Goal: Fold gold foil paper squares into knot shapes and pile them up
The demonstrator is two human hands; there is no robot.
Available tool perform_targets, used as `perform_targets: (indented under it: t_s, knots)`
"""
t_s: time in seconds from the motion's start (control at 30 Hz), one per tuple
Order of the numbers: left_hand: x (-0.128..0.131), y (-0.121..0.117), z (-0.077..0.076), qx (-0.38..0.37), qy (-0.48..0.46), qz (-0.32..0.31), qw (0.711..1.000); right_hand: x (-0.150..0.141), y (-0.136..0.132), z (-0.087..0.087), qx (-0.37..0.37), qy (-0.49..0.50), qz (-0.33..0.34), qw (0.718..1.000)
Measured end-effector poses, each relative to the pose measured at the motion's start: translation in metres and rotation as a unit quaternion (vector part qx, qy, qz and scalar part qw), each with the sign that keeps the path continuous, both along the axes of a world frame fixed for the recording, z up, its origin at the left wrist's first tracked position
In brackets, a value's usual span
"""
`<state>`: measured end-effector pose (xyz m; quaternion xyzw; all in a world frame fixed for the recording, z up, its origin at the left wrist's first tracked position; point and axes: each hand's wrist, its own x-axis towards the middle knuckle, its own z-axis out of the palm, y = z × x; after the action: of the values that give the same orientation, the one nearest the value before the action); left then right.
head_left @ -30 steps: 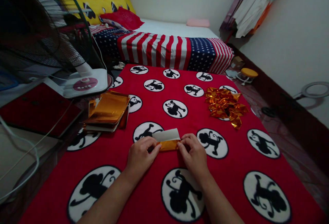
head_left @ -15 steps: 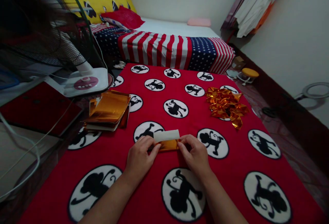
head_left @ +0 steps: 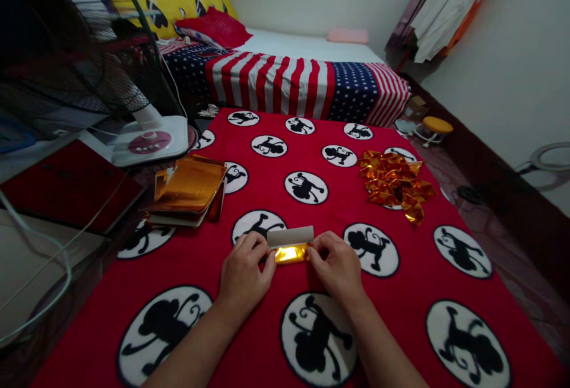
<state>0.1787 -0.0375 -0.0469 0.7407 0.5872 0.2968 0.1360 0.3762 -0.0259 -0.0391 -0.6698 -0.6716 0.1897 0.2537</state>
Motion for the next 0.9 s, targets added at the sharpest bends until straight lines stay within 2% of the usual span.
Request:
perform_targets:
  t_s: [0.27, 0.9]
  knots:
    - [-0.0009, 0.0011, -0.0009, -0.021, 0.005, 0.031, 0.999, -0.0033, 0.0003, 0.0037, -0.017, -0.014, -0.025, 0.999]
    - [-0.0014, 0.0017, -0.0015, -0.031, 0.027, 0.033, 0.999, -0.0054, -0.0017, 0.0039, -0.008, -0.011, -0.04, 0.999]
